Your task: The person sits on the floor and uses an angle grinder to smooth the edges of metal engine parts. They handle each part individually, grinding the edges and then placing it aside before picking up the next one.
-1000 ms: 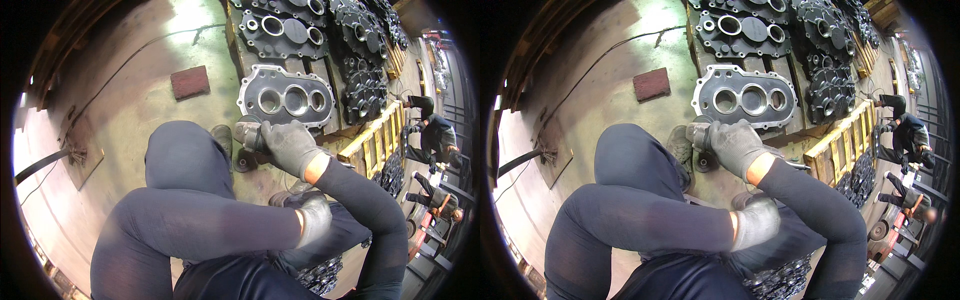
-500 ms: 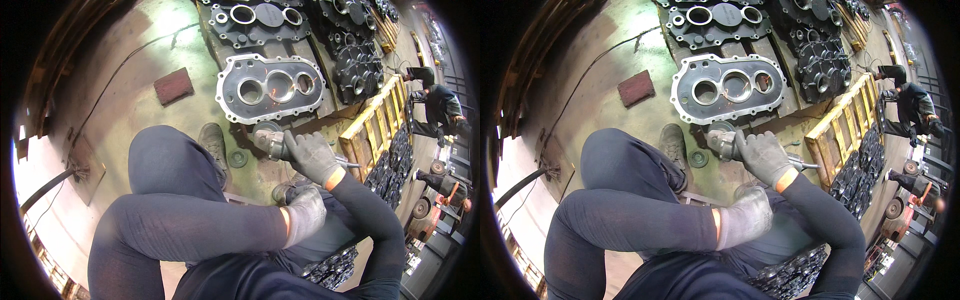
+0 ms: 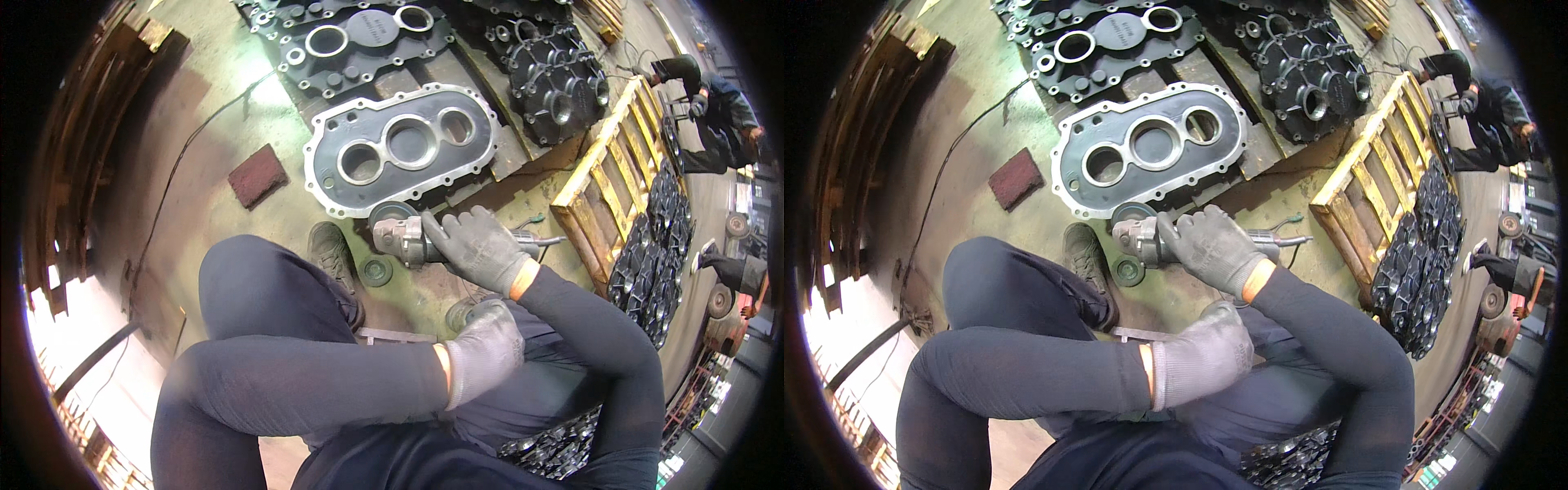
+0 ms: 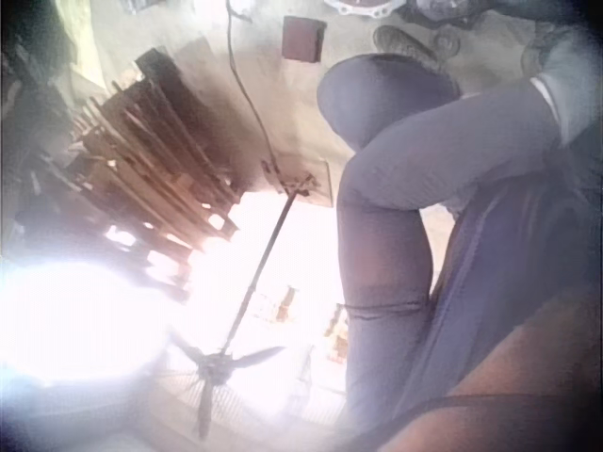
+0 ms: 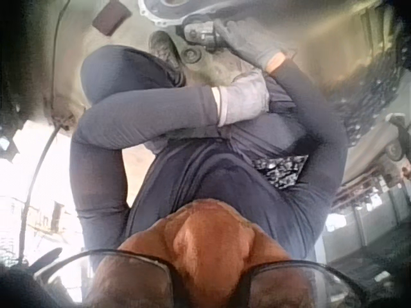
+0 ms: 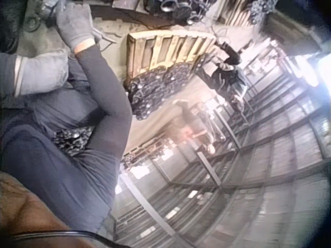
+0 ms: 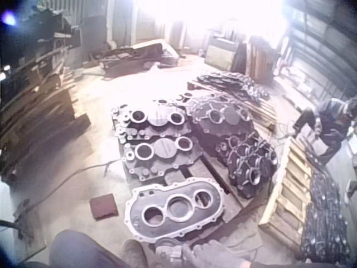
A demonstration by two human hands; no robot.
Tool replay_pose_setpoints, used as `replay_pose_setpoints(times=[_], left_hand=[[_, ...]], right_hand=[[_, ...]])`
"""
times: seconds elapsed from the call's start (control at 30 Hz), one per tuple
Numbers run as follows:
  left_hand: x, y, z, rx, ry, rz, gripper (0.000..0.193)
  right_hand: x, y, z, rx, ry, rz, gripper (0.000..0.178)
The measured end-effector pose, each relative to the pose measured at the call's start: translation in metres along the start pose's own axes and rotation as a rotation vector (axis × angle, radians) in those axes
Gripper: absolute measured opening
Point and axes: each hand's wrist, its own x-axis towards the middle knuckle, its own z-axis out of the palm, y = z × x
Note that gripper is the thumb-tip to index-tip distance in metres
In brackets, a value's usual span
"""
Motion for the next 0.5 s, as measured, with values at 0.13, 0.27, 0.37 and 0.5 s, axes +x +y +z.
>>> replay_pose_setpoints(times=[0.13, 0.27, 0.37, 0.5], left_hand=[[-0.003, -0.002, -0.009, 0.045, 0.035, -0.058, 0.013], [0.006, -0.014, -0.012, 0.013, -0.031, 0.011, 0.012], [0.016, -0.018, -0.009, -0.057, -0.068, 0.003, 0.011], [0.024, -0.022, -0.013, -0.093, -0.116, -0.018, 0.011]], right_hand=[[-0.006, 0.022, 0.013, 0.025, 0.028, -0.010, 0.048], [-0.028, 0.050, 0.026, 0.024, 0.021, 0.014, 0.050], [-0.043, 0.069, 0.030, 0.012, 0.015, 0.035, 0.054], [-0.053, 0.090, 0.036, -0.018, 0.011, 0.068, 0.060]])
